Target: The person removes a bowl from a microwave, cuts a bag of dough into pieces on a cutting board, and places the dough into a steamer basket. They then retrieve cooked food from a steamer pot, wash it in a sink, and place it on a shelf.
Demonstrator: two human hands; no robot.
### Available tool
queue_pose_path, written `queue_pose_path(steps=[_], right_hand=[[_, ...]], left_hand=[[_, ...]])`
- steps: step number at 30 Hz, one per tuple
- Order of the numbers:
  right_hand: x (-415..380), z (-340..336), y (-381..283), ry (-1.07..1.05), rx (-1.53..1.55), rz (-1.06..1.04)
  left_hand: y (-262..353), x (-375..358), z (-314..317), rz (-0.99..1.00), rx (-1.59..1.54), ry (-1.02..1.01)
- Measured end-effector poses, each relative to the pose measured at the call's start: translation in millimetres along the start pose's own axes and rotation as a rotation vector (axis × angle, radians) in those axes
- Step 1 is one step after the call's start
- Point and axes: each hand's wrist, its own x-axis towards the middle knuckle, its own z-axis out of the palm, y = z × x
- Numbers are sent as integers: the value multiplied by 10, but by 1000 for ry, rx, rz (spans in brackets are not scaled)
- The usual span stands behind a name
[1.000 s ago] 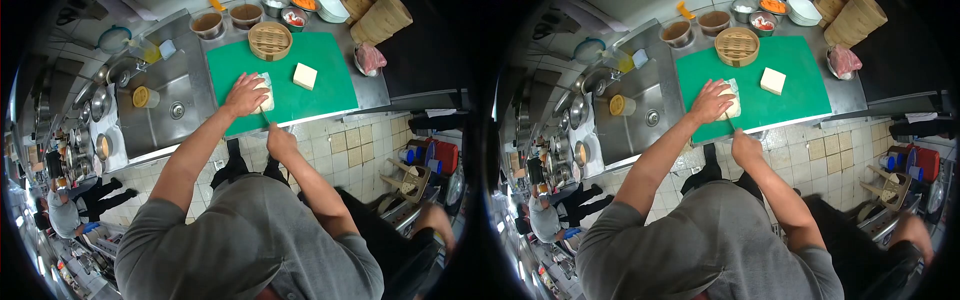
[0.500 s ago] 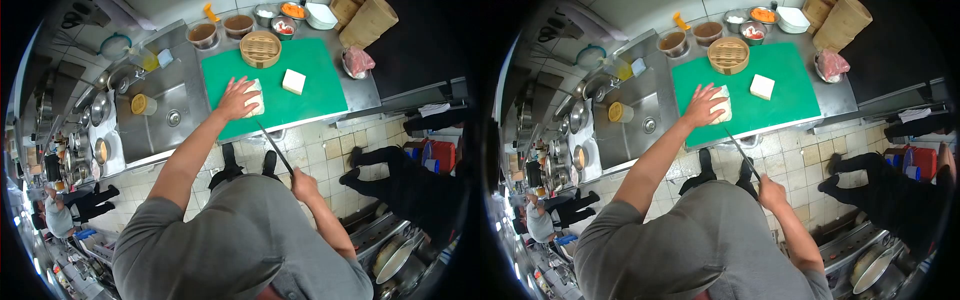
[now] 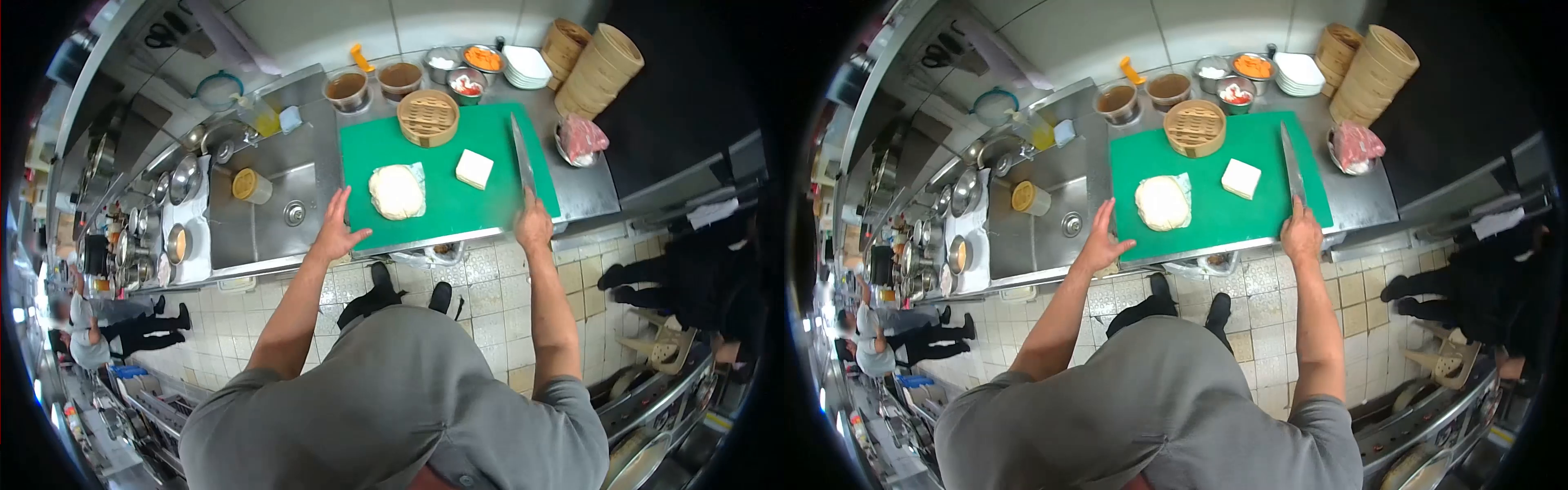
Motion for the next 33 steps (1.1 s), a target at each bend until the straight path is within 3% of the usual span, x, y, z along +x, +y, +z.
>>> queue_pose_path(steps=[4,6,7,8,10,12,14,15,17,21,23,24,26,27,29,32,33], right_hand=[[387,122,-27,3,42,-186],[506,76,-116,0,4,-203],[569,-31,-241,-68,-54,-115],[685,-55,-405,-80,-63,-134],[902,0,-824,115,155,-270],[1147,92,-1530,101,373,-404],[1358,220,-2076,60,295,-502],[1464,250,-2229,54,292,-503],[1497,312,-2409,-288,-44,-363],[1091,320,-2389,-314,-3,-409],[838,273,-2303,-120,375,-414],[713,212,-2272,-121,372,-422],[590,131,-2256,-510,433,-239],[581,143,-2291,-511,437,-240],[607,195,-2375,-604,748,-125],[647,649,-2378,-625,865,-170],[614,572,-2428,-711,901,-90]], left_hand=[[-133,-252,-221,-97,-11,11],[-203,-347,-312,-121,-21,18],[-228,-389,-329,-132,-30,15],[-255,-390,-329,-151,-41,24],[-243,-392,-286,-136,-33,-25],[-155,-220,-202,-130,-31,-75],[-43,7,-131,-118,-25,-127],[12,147,-107,-97,27,-149],[44,308,-23,-84,66,-188],[36,540,11,-70,90,-236],[85,535,-5,-69,114,-248],[125,555,-18,-103,102,-282],[165,650,10,-138,100,-302],[192,649,83,-125,75,-246],[223,677,207,-109,53,-183],[305,732,278,-149,68,-201],[238,695,361,-96,55,-141]])
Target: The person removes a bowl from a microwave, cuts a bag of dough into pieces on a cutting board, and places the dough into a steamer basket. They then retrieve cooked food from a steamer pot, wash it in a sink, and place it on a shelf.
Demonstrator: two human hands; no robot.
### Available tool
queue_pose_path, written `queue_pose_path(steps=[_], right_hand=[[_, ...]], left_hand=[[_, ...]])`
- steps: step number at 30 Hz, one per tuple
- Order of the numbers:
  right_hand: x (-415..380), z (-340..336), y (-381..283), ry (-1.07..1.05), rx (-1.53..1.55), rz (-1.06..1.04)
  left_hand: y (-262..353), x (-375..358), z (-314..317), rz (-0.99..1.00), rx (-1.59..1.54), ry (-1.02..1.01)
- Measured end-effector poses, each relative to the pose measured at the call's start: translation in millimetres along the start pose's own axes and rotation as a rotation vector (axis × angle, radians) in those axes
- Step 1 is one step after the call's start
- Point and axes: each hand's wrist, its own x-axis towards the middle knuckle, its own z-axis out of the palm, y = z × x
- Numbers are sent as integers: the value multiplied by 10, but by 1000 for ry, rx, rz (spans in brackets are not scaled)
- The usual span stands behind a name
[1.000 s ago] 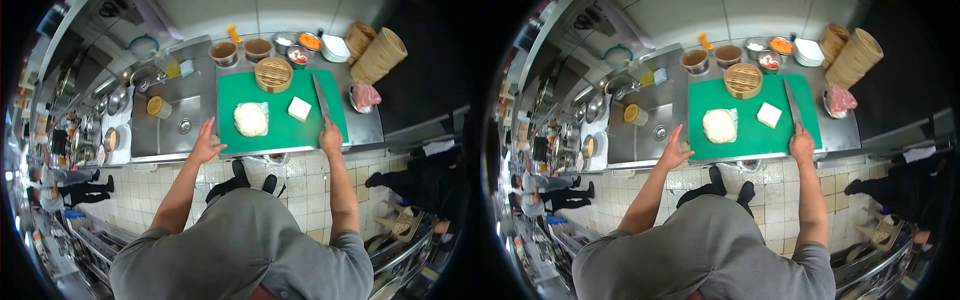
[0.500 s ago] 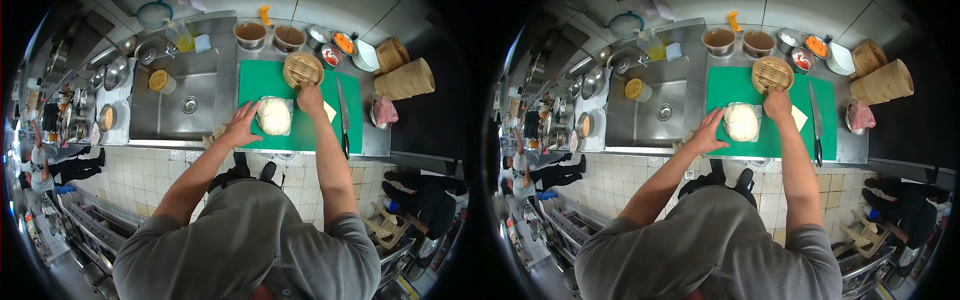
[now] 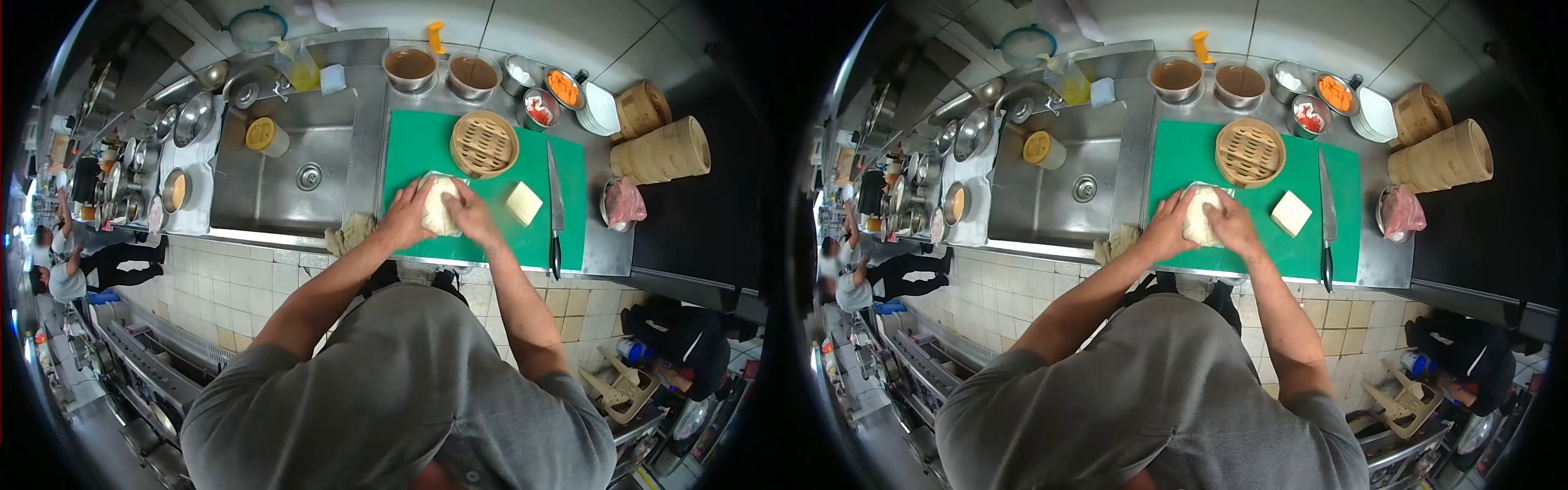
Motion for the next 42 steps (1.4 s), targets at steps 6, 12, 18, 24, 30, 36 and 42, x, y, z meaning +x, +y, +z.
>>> queue_pose_path(steps=[6,12,18,24,30,36,42], right_hand=[[-426,-106,-24,116,27,-155],[-38,-965,-629,211,-13,-321],[865,-1424,-509,66,63,-136],[898,-1532,-668,-46,150,43],[1055,-1584,-553,29,-172,68],[1238,-1827,190,459,-571,-209],[919,-1480,-126,9,-149,-18]], left_hand=[[280,-115,-22,124,9,136],[902,746,-482,270,56,246],[758,1601,-433,194,40,134],[639,1831,-391,138,72,1],[838,1776,-575,49,227,-140],[216,1582,-578,40,46,62],[-462,444,-129,190,-578,79]])
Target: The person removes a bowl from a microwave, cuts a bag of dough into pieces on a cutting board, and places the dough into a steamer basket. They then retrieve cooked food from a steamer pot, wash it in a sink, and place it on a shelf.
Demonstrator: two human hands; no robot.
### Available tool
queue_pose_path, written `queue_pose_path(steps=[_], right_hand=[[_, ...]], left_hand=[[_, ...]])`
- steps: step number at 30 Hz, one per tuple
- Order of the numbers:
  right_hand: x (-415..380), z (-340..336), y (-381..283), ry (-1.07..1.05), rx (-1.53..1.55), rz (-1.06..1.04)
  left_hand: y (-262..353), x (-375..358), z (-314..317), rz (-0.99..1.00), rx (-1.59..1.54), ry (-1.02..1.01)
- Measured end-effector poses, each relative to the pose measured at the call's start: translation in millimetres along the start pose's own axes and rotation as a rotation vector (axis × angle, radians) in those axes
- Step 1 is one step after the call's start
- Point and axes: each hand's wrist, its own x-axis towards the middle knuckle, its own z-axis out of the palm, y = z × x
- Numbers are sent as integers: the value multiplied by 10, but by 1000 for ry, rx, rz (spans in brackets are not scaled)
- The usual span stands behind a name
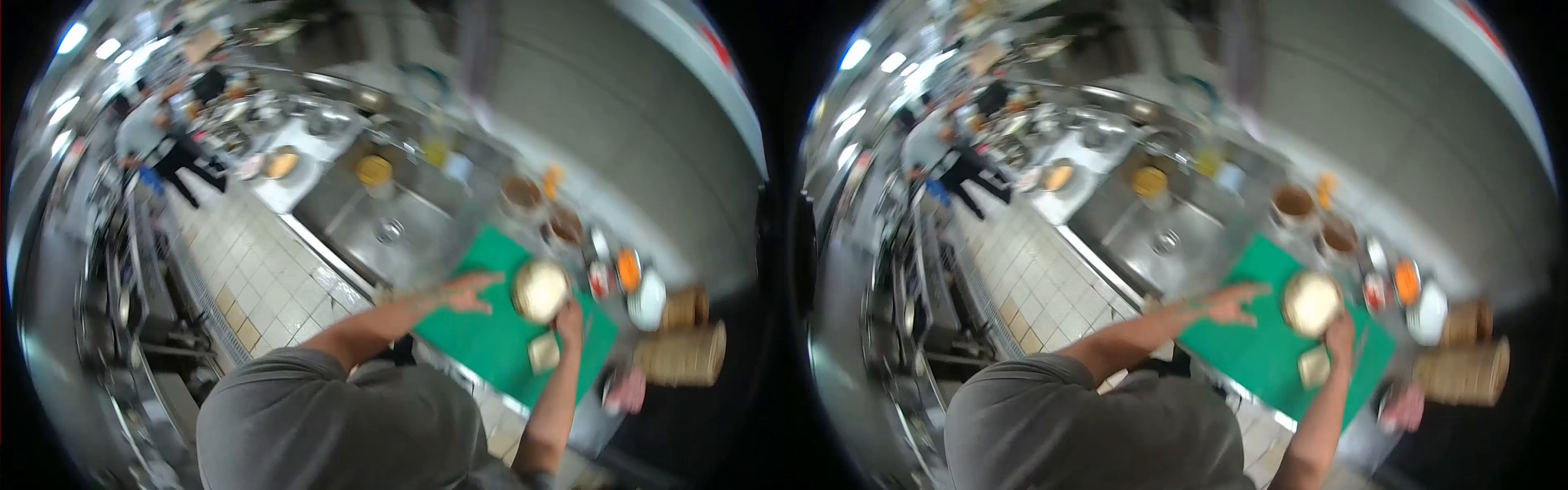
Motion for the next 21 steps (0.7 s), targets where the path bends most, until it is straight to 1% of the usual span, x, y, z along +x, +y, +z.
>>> queue_pose_path(steps=[1,2,3,4,6,7,8,9,10,11,12,13,14,15,16,17,18,20,21], right_hand=[[475,54,817,141,-87,-248],[161,35,221,15,12,-23],[208,51,237,81,14,2],[261,21,231,40,34,4],[275,-54,376,-9,42,-18],[302,-121,463,1,45,10],[382,-153,413,4,47,35],[308,-159,304,22,76,29],[136,-130,46,30,93,-9],[-37,-106,-174,37,106,-40],[-177,-48,-332,3,84,-60],[-281,30,-511,-43,120,-147],[-371,136,-671,-91,162,-228],[-456,267,-797,-182,132,-316],[-423,440,-766,-269,132,-354],[-891,694,-1130,-343,194,-370],[-1021,940,-1165,-432,180,-373],[-1289,1475,-1097,-631,138,-404],[-1593,1722,-1121,-693,118,-389]], left_hand=[[427,-155,-140,-101,267,-8],[507,-323,-290,-181,220,39],[544,-532,-405,-260,151,65],[449,-749,-558,-257,150,108],[68,-1272,-794,-185,54,324],[65,-1574,-912,-211,139,406],[84,-1924,-1045,-243,224,495],[48,-2301,-1111,-280,205,615],[46,-2686,-1123,-320,183,735],[330,-3026,-1050,-458,181,887],[365,-3354,-908,-474,153,1083],[536,-3675,-741,-520,128,1187],[654,-3940,-473,-569,211,1342],[707,-4187,-169,-552,193,1470],[781,-4393,180,-608,192,1535],[860,-4597,554,-668,196,1601],[941,-4739,965,-694,206,1635],[1110,-4966,1719,-742,67,1563],[1339,-5079,2030,-765,57,1623]])
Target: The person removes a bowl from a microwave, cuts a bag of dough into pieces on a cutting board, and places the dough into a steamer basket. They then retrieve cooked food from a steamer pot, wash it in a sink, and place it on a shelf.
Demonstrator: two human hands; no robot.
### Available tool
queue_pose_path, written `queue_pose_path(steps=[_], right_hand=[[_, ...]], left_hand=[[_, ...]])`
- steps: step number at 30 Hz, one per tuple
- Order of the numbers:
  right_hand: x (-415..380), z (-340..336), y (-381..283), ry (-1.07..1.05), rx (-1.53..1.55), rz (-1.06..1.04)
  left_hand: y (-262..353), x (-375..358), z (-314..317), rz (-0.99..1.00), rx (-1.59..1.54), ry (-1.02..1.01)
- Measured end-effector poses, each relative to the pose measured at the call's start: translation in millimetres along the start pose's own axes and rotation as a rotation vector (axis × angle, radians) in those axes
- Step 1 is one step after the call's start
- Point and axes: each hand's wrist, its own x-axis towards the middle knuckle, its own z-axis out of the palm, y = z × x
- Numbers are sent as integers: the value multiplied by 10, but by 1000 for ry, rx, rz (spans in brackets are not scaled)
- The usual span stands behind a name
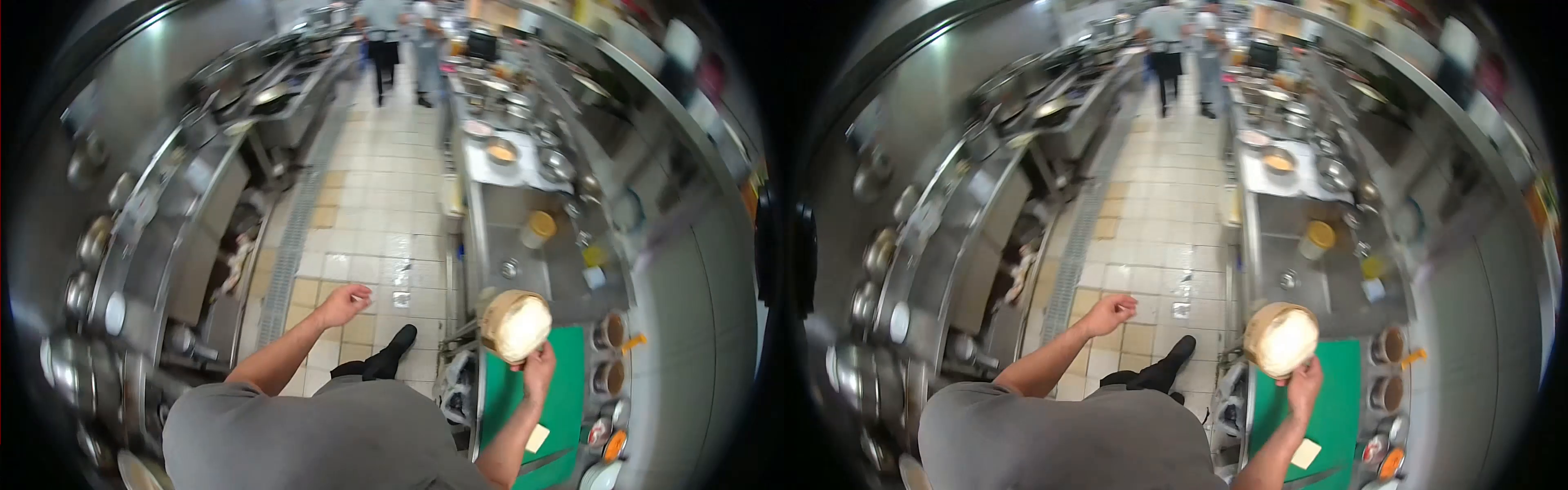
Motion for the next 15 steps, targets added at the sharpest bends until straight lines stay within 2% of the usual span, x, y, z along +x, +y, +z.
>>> queue_pose_path(steps=[2,4,6,8,10,12,14,15], right_hand=[[-61,642,73,-209,-74,38],[-163,1233,132,-393,-104,58],[-351,1577,361,-534,-137,130],[-427,1895,600,-684,-162,106],[-564,2191,618,-746,-340,131],[-730,2590,661,-827,-330,134],[-853,3075,592,-924,-405,94],[-942,3376,521,-962,-419,75]], left_hand=[[159,-853,-393,31,63,-169],[191,-1458,-864,62,214,-156],[151,-2052,-1301,61,238,9],[5,-2634,-1850,-54,279,168],[51,-3331,-2555,-38,437,400],[15,-4177,-3284,-23,722,677],[216,-5031,-3915,-304,528,929],[217,-5461,-4246,-322,557,1029]])
